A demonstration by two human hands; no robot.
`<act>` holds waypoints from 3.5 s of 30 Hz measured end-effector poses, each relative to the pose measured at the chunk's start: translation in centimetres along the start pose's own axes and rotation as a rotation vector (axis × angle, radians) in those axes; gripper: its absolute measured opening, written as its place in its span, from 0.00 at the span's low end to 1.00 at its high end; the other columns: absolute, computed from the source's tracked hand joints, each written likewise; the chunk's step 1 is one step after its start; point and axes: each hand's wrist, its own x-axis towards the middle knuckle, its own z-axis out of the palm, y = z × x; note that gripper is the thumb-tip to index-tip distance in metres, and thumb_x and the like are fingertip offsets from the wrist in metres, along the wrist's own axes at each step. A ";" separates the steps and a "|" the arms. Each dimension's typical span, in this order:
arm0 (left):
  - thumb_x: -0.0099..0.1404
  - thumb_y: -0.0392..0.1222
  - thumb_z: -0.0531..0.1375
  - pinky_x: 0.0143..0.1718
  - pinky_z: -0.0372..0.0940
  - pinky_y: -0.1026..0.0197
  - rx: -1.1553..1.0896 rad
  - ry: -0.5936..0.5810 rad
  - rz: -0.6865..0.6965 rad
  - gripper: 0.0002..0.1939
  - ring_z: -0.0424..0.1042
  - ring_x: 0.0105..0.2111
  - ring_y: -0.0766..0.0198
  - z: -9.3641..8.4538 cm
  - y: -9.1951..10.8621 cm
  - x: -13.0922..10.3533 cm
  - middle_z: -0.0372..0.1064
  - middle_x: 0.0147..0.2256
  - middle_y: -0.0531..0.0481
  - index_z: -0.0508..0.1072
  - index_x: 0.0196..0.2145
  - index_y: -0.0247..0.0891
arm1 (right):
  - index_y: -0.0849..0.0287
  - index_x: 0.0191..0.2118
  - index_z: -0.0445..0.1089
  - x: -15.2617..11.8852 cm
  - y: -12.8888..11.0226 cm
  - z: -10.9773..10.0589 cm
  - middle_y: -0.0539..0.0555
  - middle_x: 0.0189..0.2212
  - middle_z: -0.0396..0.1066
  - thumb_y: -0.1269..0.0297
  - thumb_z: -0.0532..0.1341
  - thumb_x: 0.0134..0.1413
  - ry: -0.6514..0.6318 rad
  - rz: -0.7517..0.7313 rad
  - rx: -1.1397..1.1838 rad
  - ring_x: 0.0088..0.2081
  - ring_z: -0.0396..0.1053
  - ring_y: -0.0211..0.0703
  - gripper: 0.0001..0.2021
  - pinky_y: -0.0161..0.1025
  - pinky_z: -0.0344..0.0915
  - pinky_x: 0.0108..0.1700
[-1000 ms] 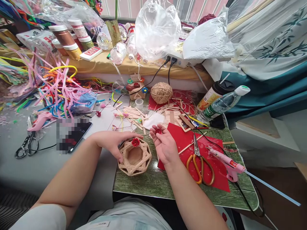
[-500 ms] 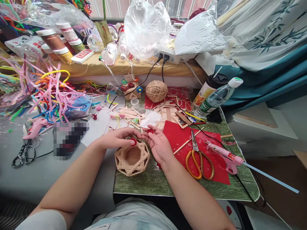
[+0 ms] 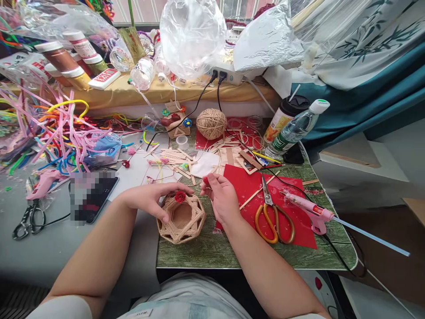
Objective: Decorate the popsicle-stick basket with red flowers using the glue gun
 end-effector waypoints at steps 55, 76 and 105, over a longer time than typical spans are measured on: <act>0.77 0.60 0.52 0.62 0.65 0.50 0.035 0.619 0.076 0.25 0.72 0.59 0.50 1.0 -2.1 1.7 0.76 0.58 0.42 0.76 0.57 0.42 | 0.44 0.42 0.82 -1.2 -0.2 0.2 0.54 0.43 0.79 0.66 0.72 0.56 -0.204 -0.607 -0.891 0.50 0.74 0.55 0.09 0.58 0.67 0.62; 0.77 0.62 0.52 0.59 0.67 0.52 -0.095 0.716 0.124 0.27 0.75 0.55 0.51 0.6 -2.9 1.8 0.78 0.53 0.41 0.79 0.53 0.38 | 0.44 0.39 0.79 -1.7 -1.2 0.2 0.50 0.42 0.83 0.68 0.72 0.55 -0.778 -0.638 -1.114 0.45 0.73 0.54 0.10 0.57 0.66 0.53; 0.74 0.52 0.62 0.44 0.69 0.58 -0.274 1.192 0.273 0.14 0.75 0.39 0.61 0.1 -3.6 1.9 0.79 0.38 0.46 0.80 0.39 0.39 | 0.50 0.42 0.76 -1.7 -1.4 0.2 0.54 0.41 0.78 0.69 0.70 0.56 -0.829 -0.850 -1.205 0.43 0.73 0.50 0.09 0.54 0.66 0.50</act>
